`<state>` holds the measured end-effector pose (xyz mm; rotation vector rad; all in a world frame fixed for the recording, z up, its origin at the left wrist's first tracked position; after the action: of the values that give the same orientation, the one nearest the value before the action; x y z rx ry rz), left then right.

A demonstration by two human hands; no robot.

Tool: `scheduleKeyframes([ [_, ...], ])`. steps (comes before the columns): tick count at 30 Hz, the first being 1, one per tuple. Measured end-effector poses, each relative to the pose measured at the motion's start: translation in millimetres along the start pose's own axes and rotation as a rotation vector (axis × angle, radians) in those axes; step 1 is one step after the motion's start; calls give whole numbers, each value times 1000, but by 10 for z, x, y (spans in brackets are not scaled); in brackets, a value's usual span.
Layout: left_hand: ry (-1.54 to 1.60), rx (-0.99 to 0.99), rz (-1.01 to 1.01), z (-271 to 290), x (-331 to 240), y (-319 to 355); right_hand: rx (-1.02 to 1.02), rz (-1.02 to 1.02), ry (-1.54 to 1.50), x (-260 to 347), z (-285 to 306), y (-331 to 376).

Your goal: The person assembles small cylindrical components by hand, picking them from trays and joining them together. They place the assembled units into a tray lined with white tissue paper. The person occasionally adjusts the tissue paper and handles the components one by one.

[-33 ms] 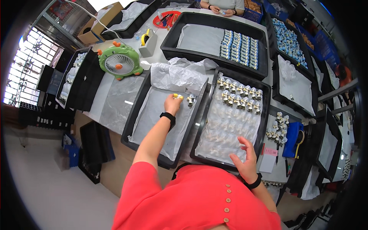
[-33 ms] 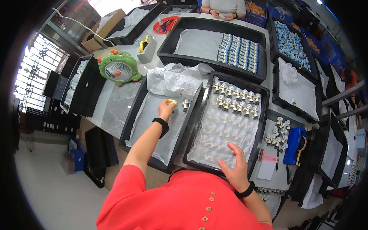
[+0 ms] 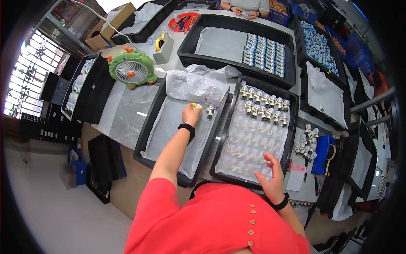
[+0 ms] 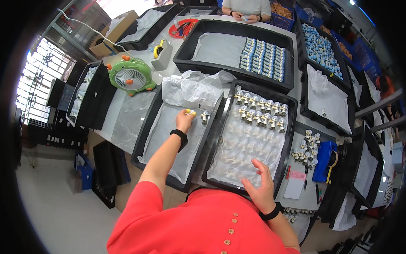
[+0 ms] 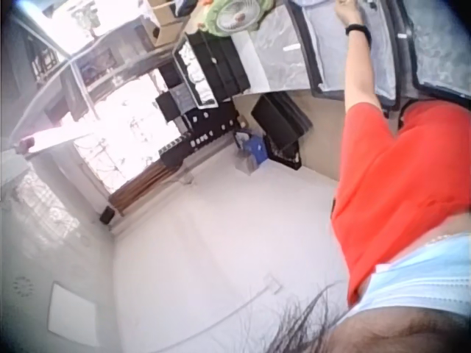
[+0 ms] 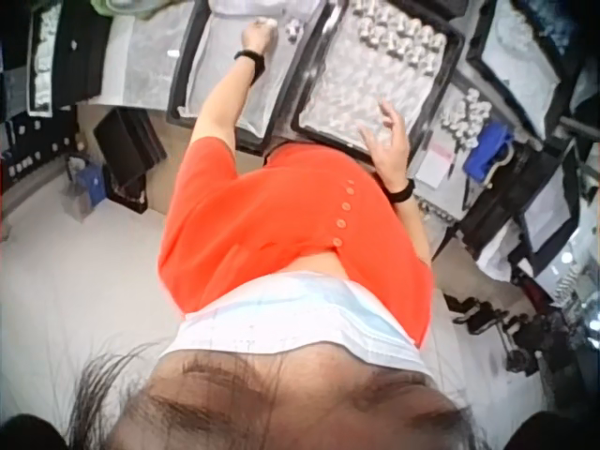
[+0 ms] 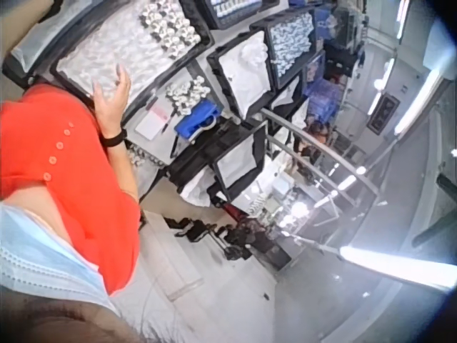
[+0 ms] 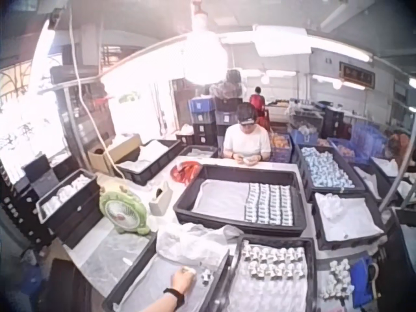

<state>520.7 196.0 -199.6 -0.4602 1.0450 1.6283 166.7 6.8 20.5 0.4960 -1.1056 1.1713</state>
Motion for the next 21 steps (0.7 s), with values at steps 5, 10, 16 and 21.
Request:
scheduleKeyframes([
  [5, -140, -47, -89, -234, -265, 62, -75, -90, 32, -94, 93, 202],
  [10, -112, -3, -105, -236, -200, -9, -110, -117, 27, -133, 127, 310],
  [16, -147, -1, -100, -263, -254, -8, -83, -140, 64, -160, 183, 383],
  [21, -72, -8, -76, -263, -275, 68, -46, -191, 55, -252, 280, 563],
])
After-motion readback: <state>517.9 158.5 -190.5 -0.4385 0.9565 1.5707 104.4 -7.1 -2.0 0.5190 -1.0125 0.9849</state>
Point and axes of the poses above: each hand's wrist, its own y-axis away from the middle knuckle, its own z-axis out of the back of the hand, x = y × z, the point moved 6 cm from there along -y, towards the middle knuckle, and after that the axes turned 10 degrees about z, right-handed, at the moved point
